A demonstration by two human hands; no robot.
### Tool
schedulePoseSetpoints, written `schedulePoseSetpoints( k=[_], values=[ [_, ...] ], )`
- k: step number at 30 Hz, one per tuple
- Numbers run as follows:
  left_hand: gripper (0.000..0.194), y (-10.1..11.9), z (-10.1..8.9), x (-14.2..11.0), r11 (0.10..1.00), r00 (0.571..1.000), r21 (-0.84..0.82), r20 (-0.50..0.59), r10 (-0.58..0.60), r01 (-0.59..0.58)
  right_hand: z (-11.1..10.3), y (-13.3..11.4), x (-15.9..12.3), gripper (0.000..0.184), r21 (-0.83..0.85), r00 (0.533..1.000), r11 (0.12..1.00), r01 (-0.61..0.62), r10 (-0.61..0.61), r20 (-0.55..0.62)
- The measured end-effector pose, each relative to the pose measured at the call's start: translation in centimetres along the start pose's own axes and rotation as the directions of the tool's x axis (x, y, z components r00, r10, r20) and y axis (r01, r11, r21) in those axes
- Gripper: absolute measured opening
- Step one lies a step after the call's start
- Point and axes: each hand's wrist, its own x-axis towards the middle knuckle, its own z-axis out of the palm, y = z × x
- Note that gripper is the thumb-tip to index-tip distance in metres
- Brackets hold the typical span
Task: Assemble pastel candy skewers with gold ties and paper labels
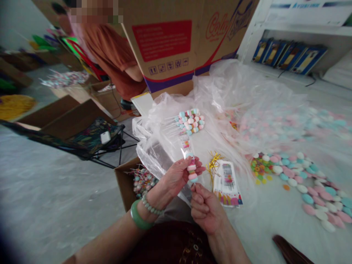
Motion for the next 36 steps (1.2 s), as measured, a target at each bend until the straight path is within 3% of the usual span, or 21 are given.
schedulePoseSetpoints(
  k=[4,7,10,13,16,18,22,24,25,27,28,29,31,33,34,36],
  values=[
    [0.021,1.0,-0.7,0.7,0.990,0.992,0.070,0.013,-0.125,0.124,0.4,-0.2,-0.6,0.018,-0.167,0.980,0.973,0.159,-0.177,-0.095],
    [0.022,2.2,-1.1,1.3,0.992,0.996,0.101,-0.052,-0.075,0.080,1.1,-0.1,-1.0,0.020,-0.400,0.931,0.889,0.224,-0.317,-0.181],
    [0.039,3.3,-1.0,1.2,0.998,0.998,0.047,-0.022,-0.051,0.052,1.4,0.0,-0.9,0.025,-0.592,0.857,0.773,0.227,-0.447,-0.256],
    [0.027,3.9,-1.0,0.9,0.997,0.997,-0.018,0.034,-0.074,0.075,1.4,0.1,-0.7,0.024,-0.712,0.766,0.663,0.233,-0.576,-0.285],
    [0.019,3.6,-1.1,0.9,0.998,0.999,-0.044,0.009,-0.052,0.052,1.3,0.1,-0.7,0.020,-0.783,0.717,0.572,0.243,-0.650,-0.252],
    [0.015,3.1,-0.9,1.0,0.999,0.998,-0.038,-0.047,-0.030,0.028,1.4,0.1,-0.9,0.018,-0.876,0.672,0.437,0.203,-0.713,-0.200],
    [0.010,2.0,-0.3,1.3,0.999,0.987,-0.034,-0.161,-0.020,0.015,1.6,0.1,-1.4,0.017,-0.994,0.559,-0.100,-0.052,-0.827,0.054],
    [0.010,1.5,0.0,1.3,1.000,0.984,-0.022,-0.176,-0.016,0.012,1.5,0.1,-1.3,0.020,-0.945,0.564,-0.286,-0.156,-0.811,0.152],
    [0.010,1.3,0.0,1.3,1.000,0.985,-0.007,-0.175,-0.007,0.006,1.3,0.1,-1.2,0.021,-0.929,0.576,-0.319,-0.185,-0.801,0.160],
    [0.012,0.9,0.1,1.2,0.999,0.988,0.042,-0.156,0.020,-0.014,1.0,0.1,-0.9,0.021,-0.944,0.610,-0.268,-0.191,-0.786,0.099],
    [0.013,0.9,0.0,1.2,0.998,0.990,0.067,-0.140,0.030,-0.021,0.8,0.1,-0.7,0.020,-0.970,0.635,-0.179,-0.164,-0.772,0.035],
    [0.015,0.9,-0.1,1.2,0.996,0.991,0.085,-0.126,0.034,-0.023,0.7,0.1,-0.6,0.020,-0.992,0.669,-0.049,-0.114,-0.742,-0.041],
    [0.015,1.1,-0.4,1.4,0.995,0.995,0.097,-0.103,0.013,-0.003,0.6,0.0,-0.5,0.019,-0.955,0.768,0.294,0.027,-0.618,-0.169],
    [0.013,1.5,-0.8,1.5,0.995,0.995,0.080,-0.092,-0.046,0.054,0.5,-0.3,-0.5,0.018,-0.773,0.868,0.618,0.141,-0.453,-0.204],
    [0.013,1.7,-1.0,1.6,0.994,0.993,0.065,-0.089,-0.080,0.086,0.5,-0.5,-0.6,0.018,-0.660,0.905,0.733,0.166,-0.379,-0.193],
    [0.014,1.9,-1.2,1.7,0.991,0.989,0.035,-0.086,-0.124,0.128,0.4,-0.8,-0.8,0.019,-0.455,0.956,0.878,0.150,-0.246,-0.159]
  ],
)
